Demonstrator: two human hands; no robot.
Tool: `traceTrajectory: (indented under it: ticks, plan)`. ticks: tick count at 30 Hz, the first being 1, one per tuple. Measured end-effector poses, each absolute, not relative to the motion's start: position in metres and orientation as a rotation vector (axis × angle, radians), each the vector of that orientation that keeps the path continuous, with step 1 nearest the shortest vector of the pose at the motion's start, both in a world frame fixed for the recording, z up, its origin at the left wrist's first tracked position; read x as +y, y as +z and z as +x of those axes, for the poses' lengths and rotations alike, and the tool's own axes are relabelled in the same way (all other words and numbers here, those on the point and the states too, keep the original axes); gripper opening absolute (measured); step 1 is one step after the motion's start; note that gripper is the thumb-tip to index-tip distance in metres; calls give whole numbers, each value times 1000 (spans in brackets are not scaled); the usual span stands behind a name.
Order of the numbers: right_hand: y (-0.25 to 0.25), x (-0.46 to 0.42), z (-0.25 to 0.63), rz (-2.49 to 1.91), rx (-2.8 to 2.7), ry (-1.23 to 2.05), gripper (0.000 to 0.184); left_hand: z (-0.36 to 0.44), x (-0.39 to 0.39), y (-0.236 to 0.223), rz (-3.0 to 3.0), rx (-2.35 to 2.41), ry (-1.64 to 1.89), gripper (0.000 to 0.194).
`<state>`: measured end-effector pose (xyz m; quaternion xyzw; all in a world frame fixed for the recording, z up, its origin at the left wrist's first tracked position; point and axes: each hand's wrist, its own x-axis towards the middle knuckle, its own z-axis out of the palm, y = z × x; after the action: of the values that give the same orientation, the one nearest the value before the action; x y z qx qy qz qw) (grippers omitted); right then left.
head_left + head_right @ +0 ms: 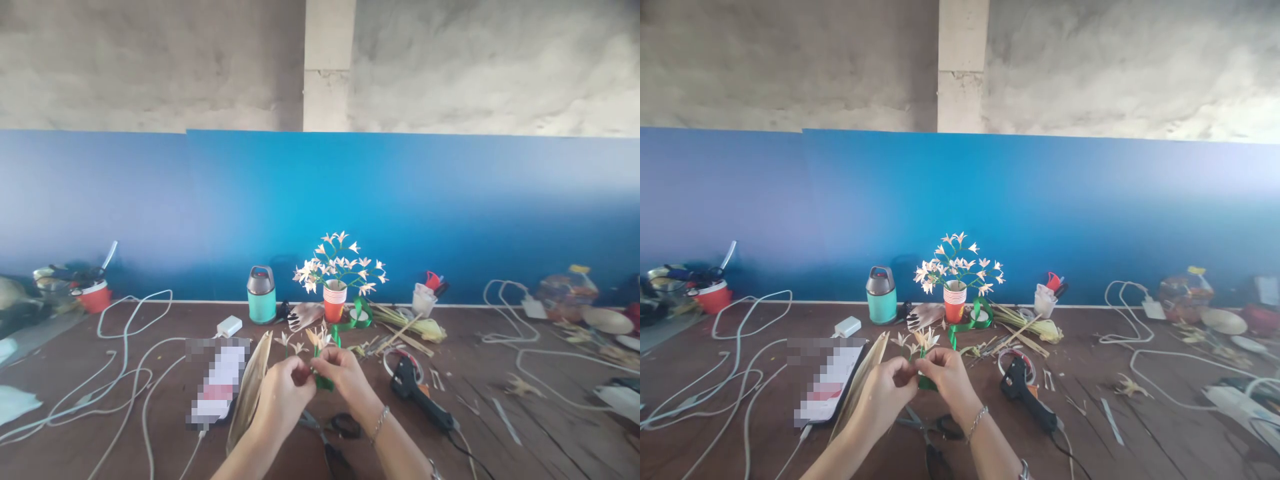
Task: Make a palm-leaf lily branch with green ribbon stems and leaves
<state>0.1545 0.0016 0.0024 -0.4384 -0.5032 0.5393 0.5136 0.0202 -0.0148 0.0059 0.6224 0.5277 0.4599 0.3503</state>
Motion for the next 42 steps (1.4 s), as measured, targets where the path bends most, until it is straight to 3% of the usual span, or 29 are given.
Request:
traceTrajectory:
  ticks: [21, 42]
  plan:
    - [8, -6, 161, -1004, -1282, 1456, 26, 13, -11, 21, 1028, 1036, 1244, 11]
    - [-1, -3, 165, -623, -1062, 1773, 19, 13, -17, 16, 899, 762, 832, 10]
